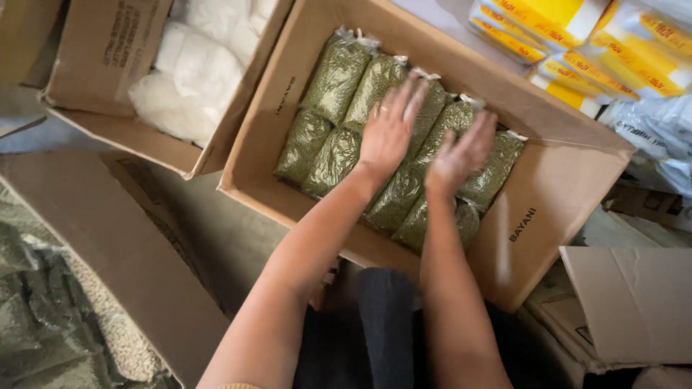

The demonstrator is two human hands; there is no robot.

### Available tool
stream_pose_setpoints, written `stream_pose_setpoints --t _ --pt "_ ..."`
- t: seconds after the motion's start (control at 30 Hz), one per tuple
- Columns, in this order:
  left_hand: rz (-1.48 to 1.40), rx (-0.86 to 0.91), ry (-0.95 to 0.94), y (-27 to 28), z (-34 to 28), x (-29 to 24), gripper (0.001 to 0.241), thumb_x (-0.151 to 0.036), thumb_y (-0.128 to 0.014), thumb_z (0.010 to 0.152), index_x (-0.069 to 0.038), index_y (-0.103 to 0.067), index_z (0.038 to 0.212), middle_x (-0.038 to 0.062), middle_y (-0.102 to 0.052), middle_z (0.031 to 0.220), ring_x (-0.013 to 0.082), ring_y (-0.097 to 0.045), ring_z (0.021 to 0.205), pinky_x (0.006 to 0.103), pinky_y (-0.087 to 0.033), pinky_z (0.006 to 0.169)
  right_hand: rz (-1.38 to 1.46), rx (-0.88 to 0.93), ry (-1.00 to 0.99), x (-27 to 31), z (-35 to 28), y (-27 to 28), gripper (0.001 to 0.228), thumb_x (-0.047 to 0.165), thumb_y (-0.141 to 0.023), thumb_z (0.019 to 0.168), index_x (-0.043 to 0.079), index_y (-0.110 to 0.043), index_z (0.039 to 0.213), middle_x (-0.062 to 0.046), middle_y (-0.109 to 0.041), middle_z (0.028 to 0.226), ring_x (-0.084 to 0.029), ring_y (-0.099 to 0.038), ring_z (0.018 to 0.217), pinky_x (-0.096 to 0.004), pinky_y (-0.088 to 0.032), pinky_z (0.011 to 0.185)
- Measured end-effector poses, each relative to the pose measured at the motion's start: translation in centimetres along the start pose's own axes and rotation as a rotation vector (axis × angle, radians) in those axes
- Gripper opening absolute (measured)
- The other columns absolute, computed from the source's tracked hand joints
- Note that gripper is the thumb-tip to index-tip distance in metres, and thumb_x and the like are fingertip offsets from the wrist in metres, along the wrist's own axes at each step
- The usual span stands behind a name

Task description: Sort and pack various produce items into cardboard boxes.

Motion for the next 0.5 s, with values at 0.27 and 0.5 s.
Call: stream_pose_setpoints --t 0.27,0.5 --pt "0.161 0.373 -0.168 1.4 -0.2 -1.1 0.075 -0.052 -0.036 0.11 -0.022 0.003 0.166 0.001 0.007 0.174 0.0236 0.003 0.161 0.0552 -0.006 0.132 -0.205 0.347 0.24 1.0 1.6 -0.2 0.08 0.042 -0.052 0.112 0.01 -0.005 0.168 -0.014 0.006 0.174 -0.033 0.002 0.16 -0.055 -0.008 0.13" --pt "-0.174 0.081 -0.125 15.2 -9.0 -0.2 0.081 -0.038 -0.051 0.108 -0.013 -0.001 0.167 0.008 -0.004 0.174 0.0262 -0.01 0.16 0.0618 -0.006 0.126 0.764 0.365 -0.209 -7.4 6.0 -0.9 0.057 0.016 -0.052 0.1 0.015 -0.047 0.157 -0.014 -0.047 0.16 -0.03 -0.031 0.123 -0.048 -0.023 0.104"
Point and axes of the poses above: each hand's wrist, its own z-axis towards the middle knuckle, its own y-axis out of the back of the hand, x = y × z, the point moved 4 cm from there along z, towards the middle knuckle
